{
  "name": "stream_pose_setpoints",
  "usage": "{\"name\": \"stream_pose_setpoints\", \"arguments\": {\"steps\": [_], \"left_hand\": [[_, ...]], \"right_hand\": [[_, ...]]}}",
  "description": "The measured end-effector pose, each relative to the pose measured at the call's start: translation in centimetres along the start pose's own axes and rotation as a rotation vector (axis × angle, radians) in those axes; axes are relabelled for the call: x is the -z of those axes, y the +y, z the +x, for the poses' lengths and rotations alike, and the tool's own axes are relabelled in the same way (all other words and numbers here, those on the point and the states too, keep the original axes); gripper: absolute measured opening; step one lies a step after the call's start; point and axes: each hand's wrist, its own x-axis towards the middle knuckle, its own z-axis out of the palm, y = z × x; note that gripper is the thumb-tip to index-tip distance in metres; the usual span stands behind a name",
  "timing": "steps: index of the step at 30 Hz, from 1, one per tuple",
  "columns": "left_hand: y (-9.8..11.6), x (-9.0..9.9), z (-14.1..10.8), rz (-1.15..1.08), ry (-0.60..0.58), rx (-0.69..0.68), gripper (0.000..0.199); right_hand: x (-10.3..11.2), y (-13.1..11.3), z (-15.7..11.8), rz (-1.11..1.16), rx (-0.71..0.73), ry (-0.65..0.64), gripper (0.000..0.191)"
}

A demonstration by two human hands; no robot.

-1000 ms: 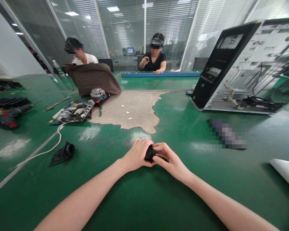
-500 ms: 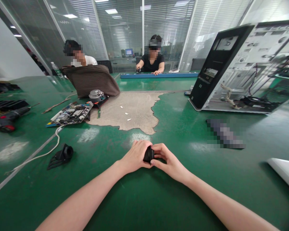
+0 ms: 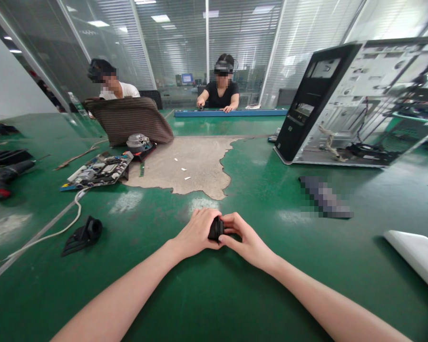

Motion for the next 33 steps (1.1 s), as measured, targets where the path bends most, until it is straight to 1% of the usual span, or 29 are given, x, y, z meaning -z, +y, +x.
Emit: {"name": "stream_pose_setpoints", "arguments": {"steps": [3, 6, 8, 11, 13, 17, 20, 22, 25, 27, 29, 31, 33], "left_hand": [[0.03, 0.05, 0.00, -0.003, -0.001, -0.009, 0.051], [0.03, -0.04, 0.04, -0.004, 0.018, -0.010, 0.049], [0.01, -0.12, 0.08, -0.003, 0.020, -0.007, 0.050], [-0.03, -0.20, 0.10, 0.001, 0.016, -0.007, 0.049], [-0.05, -0.19, 0.08, 0.002, 0.014, -0.009, 0.049], [-0.05, -0.09, 0.01, 0.007, -0.008, -0.008, 0.051], [-0.01, -0.02, 0.04, 0.003, -0.011, -0.010, 0.051], [0.04, -0.01, 0.09, -0.001, 0.000, -0.011, 0.050], [0.07, -0.05, 0.12, -0.002, 0.010, -0.013, 0.050], [0.05, -0.09, 0.10, -0.001, 0.010, -0.015, 0.050], [0.00, -0.09, 0.07, -0.003, 0.014, -0.016, 0.049], [-0.06, -0.06, 0.03, -0.005, 0.012, -0.015, 0.049], [-0.11, 0.00, 0.00, -0.003, -0.001, -0.015, 0.052]], "right_hand": [[-0.03, -0.08, -0.25, -0.070, 0.065, 0.033, 0.021], [-0.23, 0.01, -0.14, -0.054, 0.047, 0.075, 0.015], [-0.35, 0.12, 0.05, -0.006, 0.009, 0.086, 0.018], [-0.41, 0.26, 0.27, 0.047, -0.064, 0.077, 0.027], [-0.38, 0.30, 0.25, 0.055, -0.075, 0.054, 0.026], [-0.25, 0.16, -0.10, 0.004, 0.020, 0.012, 0.026], [-0.18, -0.04, -0.27, -0.094, 0.088, 0.038, 0.021], [-0.21, -0.10, -0.21, -0.119, 0.094, 0.061, 0.015], [-0.36, 0.01, 0.03, -0.056, 0.052, 0.089, 0.018], [-0.43, 0.17, 0.16, -0.003, -0.008, 0.083, 0.024], [-0.45, 0.31, 0.19, 0.029, -0.050, 0.059, 0.024], [-0.41, 0.34, 0.09, 0.038, -0.041, 0.030, 0.022], [-0.35, 0.24, -0.09, 0.036, 0.013, 0.014, 0.024]]}}
